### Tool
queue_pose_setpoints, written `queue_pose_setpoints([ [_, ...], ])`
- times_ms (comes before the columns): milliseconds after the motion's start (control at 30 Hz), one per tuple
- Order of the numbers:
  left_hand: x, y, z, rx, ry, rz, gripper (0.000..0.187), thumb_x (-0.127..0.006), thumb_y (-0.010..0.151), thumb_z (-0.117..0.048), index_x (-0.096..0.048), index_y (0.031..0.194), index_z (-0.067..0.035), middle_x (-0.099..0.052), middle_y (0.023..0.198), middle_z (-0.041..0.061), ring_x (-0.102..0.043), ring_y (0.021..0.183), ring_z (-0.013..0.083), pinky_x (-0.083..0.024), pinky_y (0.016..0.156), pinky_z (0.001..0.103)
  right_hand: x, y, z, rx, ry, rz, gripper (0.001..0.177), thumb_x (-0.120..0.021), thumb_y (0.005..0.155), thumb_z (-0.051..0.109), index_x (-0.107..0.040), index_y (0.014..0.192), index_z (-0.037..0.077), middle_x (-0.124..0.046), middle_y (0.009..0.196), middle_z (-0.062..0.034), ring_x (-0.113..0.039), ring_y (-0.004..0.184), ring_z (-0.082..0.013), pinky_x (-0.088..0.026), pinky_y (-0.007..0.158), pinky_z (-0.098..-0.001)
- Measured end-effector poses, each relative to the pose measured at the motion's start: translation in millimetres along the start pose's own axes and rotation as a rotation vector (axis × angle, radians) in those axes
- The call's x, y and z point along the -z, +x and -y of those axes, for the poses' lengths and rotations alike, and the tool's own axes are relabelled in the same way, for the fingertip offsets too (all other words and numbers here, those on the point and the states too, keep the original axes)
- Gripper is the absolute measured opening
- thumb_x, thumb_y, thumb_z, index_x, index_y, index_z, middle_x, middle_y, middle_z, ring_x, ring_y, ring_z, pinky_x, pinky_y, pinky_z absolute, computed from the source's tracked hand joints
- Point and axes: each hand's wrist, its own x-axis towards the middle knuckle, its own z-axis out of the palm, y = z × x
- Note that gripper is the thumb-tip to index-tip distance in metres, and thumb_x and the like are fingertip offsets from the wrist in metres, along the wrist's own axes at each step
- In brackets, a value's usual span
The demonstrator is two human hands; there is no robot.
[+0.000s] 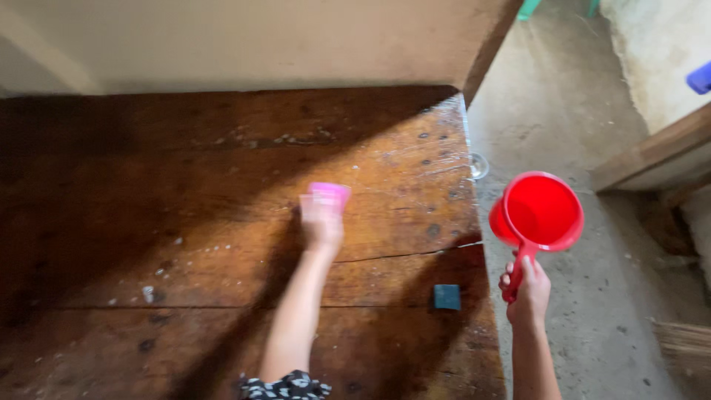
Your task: The person cleans a wooden table using a pink scrubbing sponge and a red plastic cup. They repeatedly pour water from the cup onto the table surface and scrub the wood with the sponge, moving across the table to cover different areas.
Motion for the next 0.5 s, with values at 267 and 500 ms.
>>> queue_pose_setpoints([
  [267, -66.6, 17.3, 14.7, -0.515, 0.33, -0.235, 0.028, -0.06, 0.088, -0.01, -0.067, 0.114, -0.003, -0.069, 0.11, 0.021, -0.066, 0.104, 0.0442, -0.05, 0.099, 0.055, 68.5, 28.8, -86.8, 0.159, -0.148, -0.329, 0.021, -0.07, 0.092, 0.006, -0.055, 0.108, 0.006, -0.061, 0.078, -0.0039, -0.063, 0.059, -0.0154, -0.045, 0.048, -0.0283],
  [500, -192.3, -119.7, -21.9, -1.017, 0.575, 0.366, 0.026, -0.057, 0.092, -0.016, -0.066, 0.114, -0.008, -0.07, 0.107, 0.018, -0.066, 0.1, 0.037, -0.052, 0.091, 0.049, 8.5, 96.4, -117.0, 0.352, -0.192, -0.335, 0.021, -0.075, 0.092, 0.007, -0.058, 0.103, 0.002, -0.067, 0.085, -0.0042, -0.068, 0.069, -0.0161, -0.05, 0.058, -0.0303],
])
